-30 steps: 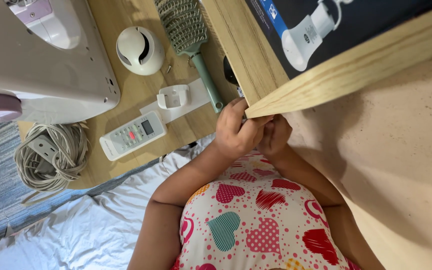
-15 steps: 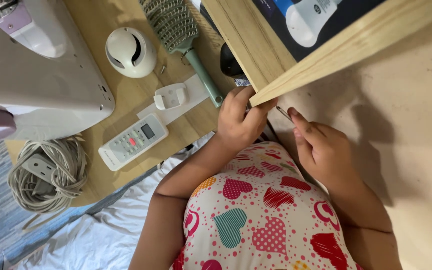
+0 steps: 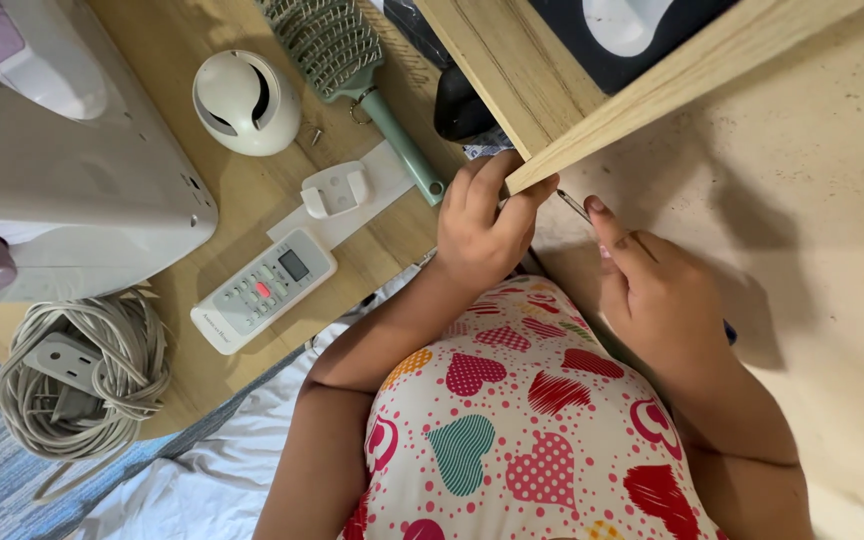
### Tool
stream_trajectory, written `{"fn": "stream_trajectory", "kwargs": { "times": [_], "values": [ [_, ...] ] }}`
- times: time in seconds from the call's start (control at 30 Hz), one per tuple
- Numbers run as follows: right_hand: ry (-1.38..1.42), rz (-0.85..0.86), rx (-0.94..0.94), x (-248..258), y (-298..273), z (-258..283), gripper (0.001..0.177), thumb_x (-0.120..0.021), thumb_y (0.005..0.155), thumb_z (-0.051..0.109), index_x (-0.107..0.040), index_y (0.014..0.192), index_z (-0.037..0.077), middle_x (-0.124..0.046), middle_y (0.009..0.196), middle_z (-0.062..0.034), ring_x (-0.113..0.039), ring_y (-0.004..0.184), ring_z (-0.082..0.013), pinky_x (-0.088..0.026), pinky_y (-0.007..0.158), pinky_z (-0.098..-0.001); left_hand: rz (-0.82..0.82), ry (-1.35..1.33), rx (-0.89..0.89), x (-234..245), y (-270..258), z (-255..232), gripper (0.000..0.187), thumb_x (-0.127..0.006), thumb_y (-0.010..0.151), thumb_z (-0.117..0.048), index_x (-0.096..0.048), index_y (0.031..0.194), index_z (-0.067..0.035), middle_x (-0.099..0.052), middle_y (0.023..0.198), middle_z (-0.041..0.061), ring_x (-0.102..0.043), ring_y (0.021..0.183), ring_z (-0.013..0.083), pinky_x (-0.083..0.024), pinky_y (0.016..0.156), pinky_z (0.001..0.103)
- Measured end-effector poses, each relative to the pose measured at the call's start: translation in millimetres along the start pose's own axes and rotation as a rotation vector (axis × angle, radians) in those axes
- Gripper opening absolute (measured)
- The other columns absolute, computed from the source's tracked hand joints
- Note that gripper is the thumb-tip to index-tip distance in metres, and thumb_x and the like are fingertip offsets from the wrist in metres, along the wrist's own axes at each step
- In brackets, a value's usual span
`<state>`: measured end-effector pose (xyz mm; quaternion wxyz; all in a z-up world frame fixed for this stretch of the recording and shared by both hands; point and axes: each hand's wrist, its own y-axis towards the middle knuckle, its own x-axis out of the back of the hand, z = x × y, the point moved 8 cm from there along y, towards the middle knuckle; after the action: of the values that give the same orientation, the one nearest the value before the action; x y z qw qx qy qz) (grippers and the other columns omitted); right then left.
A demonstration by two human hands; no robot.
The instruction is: Using a screwdriver to attach a plastic bracket to a wooden shelf unit.
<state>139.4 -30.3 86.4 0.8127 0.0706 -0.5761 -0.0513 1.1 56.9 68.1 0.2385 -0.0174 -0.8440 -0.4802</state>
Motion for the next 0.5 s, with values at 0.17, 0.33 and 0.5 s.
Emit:
{"fn": "stream_trajectory", "kwargs": {
  "times": [0.17, 0.33, 0.5],
  "values": [
    [-0.066, 0.042, -0.007, -2, -1, -4, 0.065, -0.063, 0.087, -0.003, -0.059, 0.15, 0.011, -0.066, 0.085, -0.0116, -0.064, 0.071, -0.0315, -0.053, 0.067, -0.0421, 0.001, 0.0, 0.01, 1, 0, 1, 0.018, -0.082, 0.094, -0.007, -0.071, 0.108, -0.004, -0.058, 0.119, 0.013, -0.062, 0.097, 0.0295, -0.054, 0.078, 0.04],
    [-0.034, 0.032, 0.01, 0, 2, 1, 0.063, -0.062, 0.088, -0.003, -0.059, 0.149, 0.012, -0.069, 0.089, -0.0093, -0.065, 0.073, -0.0299, -0.053, 0.068, -0.0412, -0.01, 0.009, 0.009, -1, -3, 2, 0.019, -0.082, 0.095, -0.006, -0.069, 0.11, -0.006, -0.059, 0.121, 0.011, -0.063, 0.1, 0.0295, -0.056, 0.08, 0.04],
    [-0.052, 0.029, 0.018, 2, 3, 6, 0.062, -0.062, 0.087, -0.002, -0.06, 0.148, 0.011, -0.07, 0.09, -0.009, -0.066, 0.074, -0.0296, -0.054, 0.069, -0.0414, 0.006, 0.015, 0.006, 1, 0, 2, 0.02, -0.081, 0.094, -0.005, -0.07, 0.111, -0.007, -0.059, 0.121, 0.011, -0.063, 0.099, 0.0284, -0.055, 0.079, 0.039]
  ]
}}
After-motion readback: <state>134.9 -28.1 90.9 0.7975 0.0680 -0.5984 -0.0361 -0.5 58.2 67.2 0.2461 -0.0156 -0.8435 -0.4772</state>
